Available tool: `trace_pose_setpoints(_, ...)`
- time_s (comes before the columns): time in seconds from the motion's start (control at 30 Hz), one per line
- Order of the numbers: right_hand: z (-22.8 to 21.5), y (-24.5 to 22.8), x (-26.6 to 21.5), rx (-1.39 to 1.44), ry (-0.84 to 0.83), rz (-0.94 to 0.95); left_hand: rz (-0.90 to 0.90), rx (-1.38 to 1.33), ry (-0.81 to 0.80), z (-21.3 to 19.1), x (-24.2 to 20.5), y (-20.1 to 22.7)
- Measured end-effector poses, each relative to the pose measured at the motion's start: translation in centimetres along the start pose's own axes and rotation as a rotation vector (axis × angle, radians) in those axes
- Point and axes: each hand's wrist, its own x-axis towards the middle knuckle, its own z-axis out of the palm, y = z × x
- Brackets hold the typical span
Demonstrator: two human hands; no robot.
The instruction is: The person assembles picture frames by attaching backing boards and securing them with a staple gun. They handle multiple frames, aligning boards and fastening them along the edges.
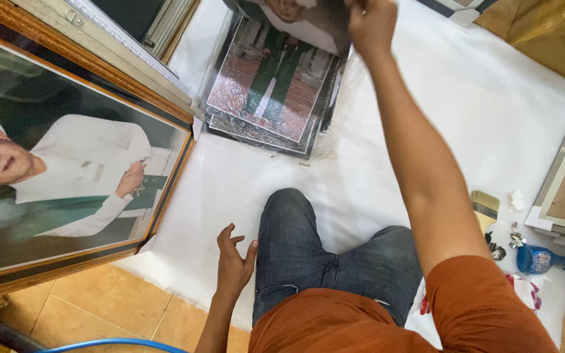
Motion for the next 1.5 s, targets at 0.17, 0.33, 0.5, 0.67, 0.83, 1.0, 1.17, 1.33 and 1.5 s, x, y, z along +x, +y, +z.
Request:
trace_pose_setpoints(0.17, -0.9, -7.9, -11.1, -0.21, -0.147, 0.028, 0.032, 0.016, 0.005, 0.4, -0.2, -0.3)
trace_pose_setpoints(0.33, -0.4, -10.6, -22.7, -0.125, -0.235, 0.177, -0.053, 0.013, -0.054, 0.4, 0.2, 0.5)
trace_pose_setpoints(0.5, 0.7, -9.1, -30.6, -0.125, -0.349, 0.306, -0.116, -0.016, -0.078, -0.1, 0.7, 0.8)
trace_pose_setpoints(0.67, 1.3, -6.9, -32.7, -0.144, -0.59, 0.473, -0.07, 0.027, -0.066, 0.2, 0.9, 0.4)
trace_pose_setpoints(0.83, 1.9, -5.9, -32.8, -0.169, -0.752, 0.583, -0.076, 0.023, -0.079, 0.5, 0.9, 0.4)
trace_pose_setpoints(1.0, 2.9, -5.0, -34.0, -0.171, -0.825, 0.668, -0.14, 0.011, -0.108, 0.4, 1.6, 0.6)
trace_pose_setpoints(1.17, 4.5, -4.3, -34.9, -0.163, -0.476, 0.851, -0.115, 0.039, -0.089, 0.3, 2.2, 0.2)
trace_pose_setpoints(1.33, 5.7, -2.9, -34.7, 0.254, -0.339, 1.584, -0.134, 0.048, -0.105, 0.6, 2.3, 0.1)
trace_pose_setpoints(1.5, 6.0, -1.3, -34.9, 0.377, -0.403, 1.71, -0.168, 0.042, -0.14, 0.8, 2.8, 0.3)
